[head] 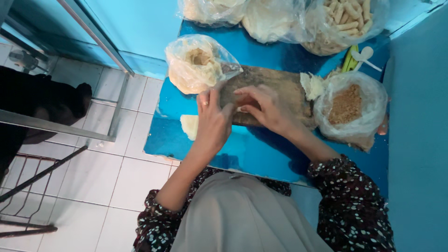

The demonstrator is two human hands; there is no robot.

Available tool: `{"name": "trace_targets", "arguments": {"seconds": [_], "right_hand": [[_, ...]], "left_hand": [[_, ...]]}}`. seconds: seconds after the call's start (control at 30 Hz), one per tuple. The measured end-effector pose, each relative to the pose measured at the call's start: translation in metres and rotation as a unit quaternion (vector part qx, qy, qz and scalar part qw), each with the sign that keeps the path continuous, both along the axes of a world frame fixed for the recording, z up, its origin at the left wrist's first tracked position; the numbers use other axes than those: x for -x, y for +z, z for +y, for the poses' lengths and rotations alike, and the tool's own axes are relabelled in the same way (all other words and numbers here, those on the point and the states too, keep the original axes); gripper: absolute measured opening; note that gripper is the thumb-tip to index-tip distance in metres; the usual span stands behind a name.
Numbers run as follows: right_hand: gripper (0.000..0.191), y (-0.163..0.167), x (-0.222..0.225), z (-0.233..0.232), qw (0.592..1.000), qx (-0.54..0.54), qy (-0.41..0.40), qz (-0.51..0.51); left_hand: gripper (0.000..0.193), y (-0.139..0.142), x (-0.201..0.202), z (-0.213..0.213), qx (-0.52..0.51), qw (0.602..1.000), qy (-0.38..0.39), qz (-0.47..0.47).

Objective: The person sits at a small blue table and folds thin white wrapper sheets by hand, pressing each fold flat on a wooden board and setting finished folded pieces aside. They repeatedly take new sheets from a pile, fold them, and stack the completed pieces on the board.

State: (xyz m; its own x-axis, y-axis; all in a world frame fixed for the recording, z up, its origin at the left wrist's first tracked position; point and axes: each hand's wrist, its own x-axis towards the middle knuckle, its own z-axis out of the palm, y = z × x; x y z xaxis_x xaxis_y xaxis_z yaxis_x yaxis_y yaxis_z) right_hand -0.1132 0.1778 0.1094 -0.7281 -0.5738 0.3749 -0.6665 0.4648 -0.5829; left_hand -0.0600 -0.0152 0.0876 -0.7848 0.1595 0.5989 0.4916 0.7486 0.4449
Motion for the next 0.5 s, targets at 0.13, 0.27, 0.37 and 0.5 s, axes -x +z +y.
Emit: {"name": "trace_targets", "arguments": {"seconds": [0.13, 0.27, 0.37, 0.5], "right_hand": [[0.041, 0.009, -0.005, 0.001, 0.999, -0.009, 0.002, 0.049], [0.041, 0.014, -0.01, -0.002, 0.996, -0.034, 0.02, 0.081], [0.043, 0.011, -0.009, -0.006, 0.994, -0.03, 0.028, 0.098], [0.035, 0.003, -0.009, -0.009, 0.989, -0.042, 0.016, 0.144]], "left_hand": [[0.027, -0.005, 0.004, 0.004, 0.007, 1.0, 0.014, 0.011], [0.028, -0.008, 0.004, 0.003, -0.048, 0.998, 0.03, -0.009], [0.02, -0.01, 0.001, 0.0, -0.086, 0.995, 0.04, -0.023], [0.019, -0.013, 0.001, 0.002, -0.071, 0.996, 0.039, -0.025]]}}
